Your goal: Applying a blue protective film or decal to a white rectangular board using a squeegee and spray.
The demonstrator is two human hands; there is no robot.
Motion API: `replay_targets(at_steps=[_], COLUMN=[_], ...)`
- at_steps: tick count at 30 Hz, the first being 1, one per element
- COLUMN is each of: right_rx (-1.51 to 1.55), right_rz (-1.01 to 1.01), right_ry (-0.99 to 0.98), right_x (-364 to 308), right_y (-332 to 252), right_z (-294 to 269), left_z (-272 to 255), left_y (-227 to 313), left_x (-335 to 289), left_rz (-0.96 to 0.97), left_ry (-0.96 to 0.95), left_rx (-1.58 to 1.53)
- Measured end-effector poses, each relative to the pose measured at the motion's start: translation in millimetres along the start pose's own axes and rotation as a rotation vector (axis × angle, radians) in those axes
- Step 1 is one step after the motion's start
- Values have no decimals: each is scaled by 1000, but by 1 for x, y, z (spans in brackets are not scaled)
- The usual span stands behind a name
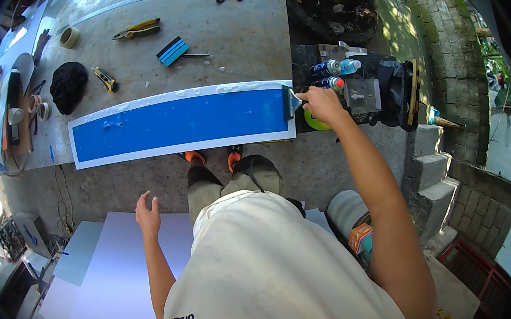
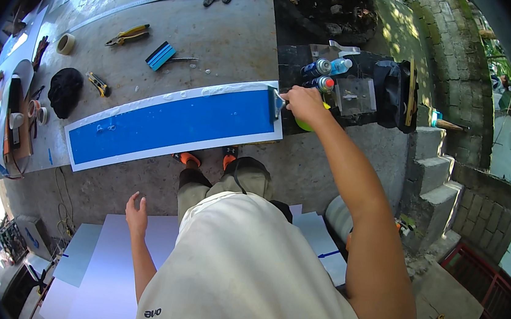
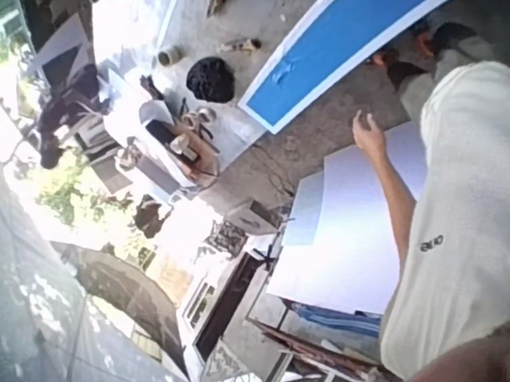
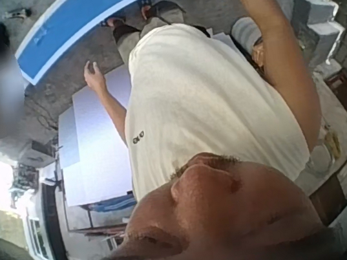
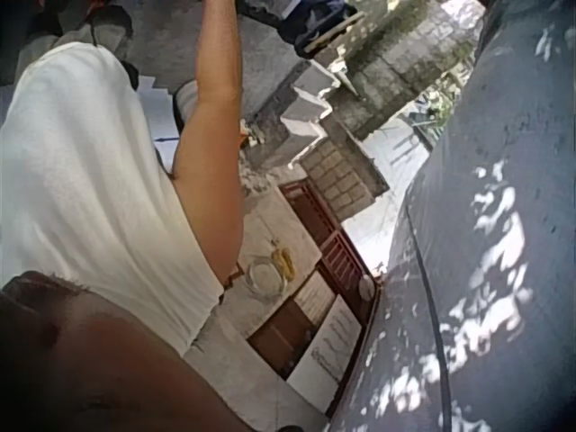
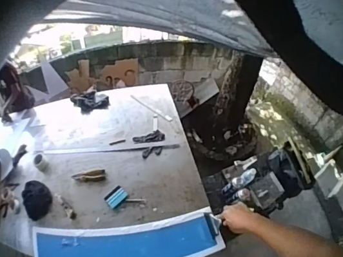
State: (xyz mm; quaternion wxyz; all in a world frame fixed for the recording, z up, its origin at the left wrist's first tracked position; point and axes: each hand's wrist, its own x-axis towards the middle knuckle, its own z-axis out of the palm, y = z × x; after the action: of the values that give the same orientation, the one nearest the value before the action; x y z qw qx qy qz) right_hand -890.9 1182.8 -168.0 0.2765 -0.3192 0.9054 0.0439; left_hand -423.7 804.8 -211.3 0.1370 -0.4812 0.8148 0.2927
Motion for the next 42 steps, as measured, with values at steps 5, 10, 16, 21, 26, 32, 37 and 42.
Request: replay_targets(at_steps=[5,10,16,21,26,32,37,42], right_rx=[-23,162,175,109,-9,95,300,120], right_rz=[36,-274,-241,-73,83,31,-166,-216], right_ry=[85,222,222,98,156,167,104,117], right_x=[-21,33,95,75,2,-25,7,34], right_y=[30,-77,-179,-115,3,-3,-119,-147], right_z=[5,20,34,32,25,20,28,42], left_z=[14,20,-5,-5,15,40,35,20], left_y=[-16,7,38,27,-16,-48,-22,-8], left_x=[-4,4,4,-5,4,27,18,4], left_rz=[-6,16,145,112,92,3,-4,-37], left_ry=[0,-66,-122,-112,-111,-158,-117,-100], left_rx=[-22,-24,0,-53,-155,-319,-306,-290])
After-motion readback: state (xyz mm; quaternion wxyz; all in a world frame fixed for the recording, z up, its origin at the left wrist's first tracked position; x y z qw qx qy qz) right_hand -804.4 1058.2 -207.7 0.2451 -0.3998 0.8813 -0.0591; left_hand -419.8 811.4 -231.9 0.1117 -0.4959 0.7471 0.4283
